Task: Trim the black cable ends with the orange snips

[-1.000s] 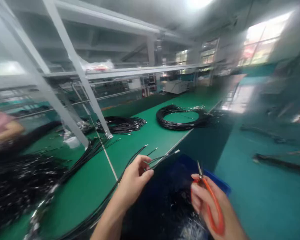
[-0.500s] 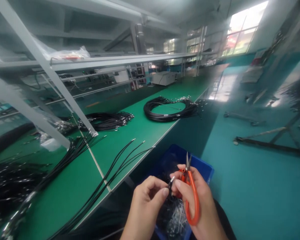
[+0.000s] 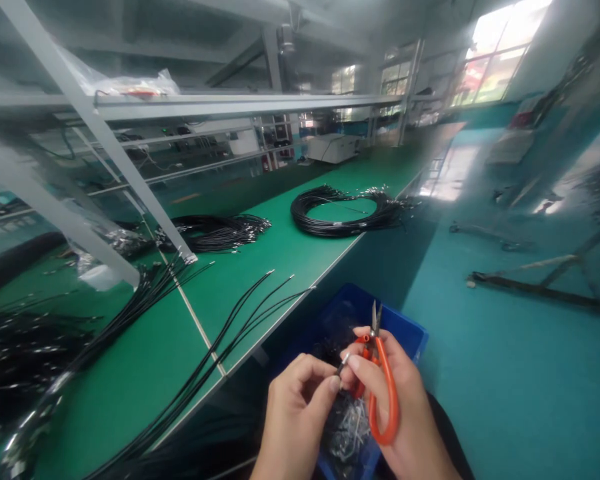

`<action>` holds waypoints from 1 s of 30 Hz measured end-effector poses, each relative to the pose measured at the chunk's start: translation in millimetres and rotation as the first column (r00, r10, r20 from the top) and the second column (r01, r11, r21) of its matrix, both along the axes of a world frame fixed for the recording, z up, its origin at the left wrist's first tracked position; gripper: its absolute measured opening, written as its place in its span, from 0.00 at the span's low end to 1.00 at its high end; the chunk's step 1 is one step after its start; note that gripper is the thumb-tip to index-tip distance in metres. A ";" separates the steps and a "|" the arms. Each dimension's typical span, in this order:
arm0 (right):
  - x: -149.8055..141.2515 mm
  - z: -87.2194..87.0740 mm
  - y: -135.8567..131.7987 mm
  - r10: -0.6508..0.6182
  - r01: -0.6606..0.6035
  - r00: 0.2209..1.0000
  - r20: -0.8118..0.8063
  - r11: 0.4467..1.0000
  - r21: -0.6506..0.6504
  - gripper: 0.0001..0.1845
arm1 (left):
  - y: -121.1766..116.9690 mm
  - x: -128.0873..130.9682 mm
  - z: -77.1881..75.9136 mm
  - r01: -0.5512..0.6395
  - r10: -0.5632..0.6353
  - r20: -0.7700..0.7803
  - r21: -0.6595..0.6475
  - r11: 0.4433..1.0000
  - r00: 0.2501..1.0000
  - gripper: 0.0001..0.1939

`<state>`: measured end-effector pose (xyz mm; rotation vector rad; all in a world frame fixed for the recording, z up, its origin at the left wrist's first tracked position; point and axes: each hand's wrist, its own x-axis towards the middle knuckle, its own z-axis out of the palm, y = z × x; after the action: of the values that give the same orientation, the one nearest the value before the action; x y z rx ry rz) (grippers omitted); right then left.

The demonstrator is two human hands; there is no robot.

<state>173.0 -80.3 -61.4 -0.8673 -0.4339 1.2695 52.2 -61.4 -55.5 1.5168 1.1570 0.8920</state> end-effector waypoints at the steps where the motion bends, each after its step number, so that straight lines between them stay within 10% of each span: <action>1: -0.8 -0.6 -0.1 0.021 -0.021 0.999 -0.035 1.000 -0.008 0.14 | -0.5 0.2 -0.6 0.004 -0.004 0.017 -0.003 1.000 1.000 0.09; 30: -12.7 -1.0 -2.7 0.160 -0.175 0.923 -0.351 0.984 -0.013 0.09 | 7.7 -2.9 6.7 -0.029 0.077 0.378 -0.132 0.991 0.923 0.06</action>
<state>160.3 -83.0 -62.3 -0.6317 -0.1991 1.5626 49.2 -53.7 -48.8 1.1493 0.9489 1.0774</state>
